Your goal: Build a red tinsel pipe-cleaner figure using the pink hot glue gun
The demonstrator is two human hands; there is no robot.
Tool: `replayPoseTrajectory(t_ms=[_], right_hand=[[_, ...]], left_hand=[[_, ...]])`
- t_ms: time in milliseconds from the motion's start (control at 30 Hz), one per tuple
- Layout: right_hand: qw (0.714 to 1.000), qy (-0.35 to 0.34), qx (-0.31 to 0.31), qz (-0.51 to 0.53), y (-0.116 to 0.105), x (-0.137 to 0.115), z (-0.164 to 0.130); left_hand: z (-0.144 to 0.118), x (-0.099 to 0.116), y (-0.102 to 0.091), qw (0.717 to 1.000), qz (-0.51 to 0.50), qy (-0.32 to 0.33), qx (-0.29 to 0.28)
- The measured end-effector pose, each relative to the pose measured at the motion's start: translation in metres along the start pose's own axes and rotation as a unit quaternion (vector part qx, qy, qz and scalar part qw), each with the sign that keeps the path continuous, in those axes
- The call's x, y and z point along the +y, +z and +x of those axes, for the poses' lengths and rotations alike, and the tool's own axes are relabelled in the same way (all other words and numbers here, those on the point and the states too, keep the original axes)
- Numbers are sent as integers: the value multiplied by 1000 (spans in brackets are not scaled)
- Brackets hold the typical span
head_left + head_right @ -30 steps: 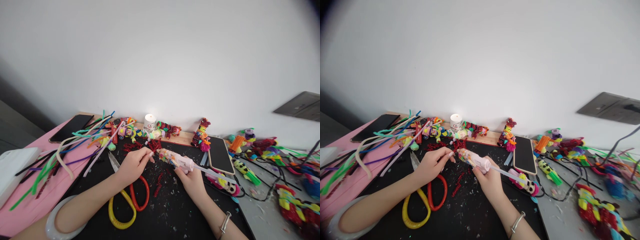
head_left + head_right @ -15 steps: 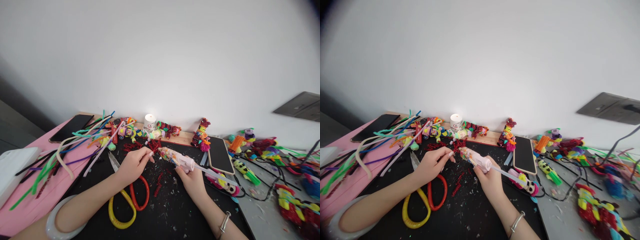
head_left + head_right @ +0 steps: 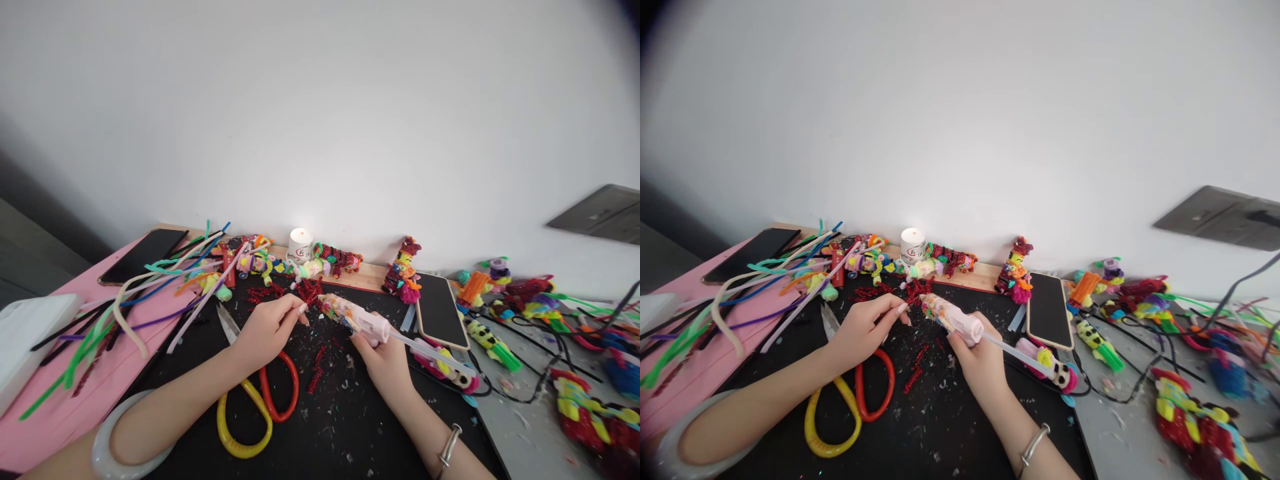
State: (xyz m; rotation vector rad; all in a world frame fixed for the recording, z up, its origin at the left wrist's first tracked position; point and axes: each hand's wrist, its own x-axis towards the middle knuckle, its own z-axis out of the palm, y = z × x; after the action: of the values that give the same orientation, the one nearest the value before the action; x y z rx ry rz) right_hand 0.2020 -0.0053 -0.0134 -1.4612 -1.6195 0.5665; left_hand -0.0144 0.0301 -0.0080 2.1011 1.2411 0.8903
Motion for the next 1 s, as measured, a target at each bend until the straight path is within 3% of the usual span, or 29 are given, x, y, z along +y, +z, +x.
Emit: replayPoseTrajectory(t_ms=[833, 1000], right_hand=[[999, 11, 12, -28, 0, 9, 0], [997, 2, 23, -77, -3, 9, 3]], left_hand=[[0, 2, -1, 1000, -22, 0, 5], [1, 3, -2, 999, -41, -12, 19]])
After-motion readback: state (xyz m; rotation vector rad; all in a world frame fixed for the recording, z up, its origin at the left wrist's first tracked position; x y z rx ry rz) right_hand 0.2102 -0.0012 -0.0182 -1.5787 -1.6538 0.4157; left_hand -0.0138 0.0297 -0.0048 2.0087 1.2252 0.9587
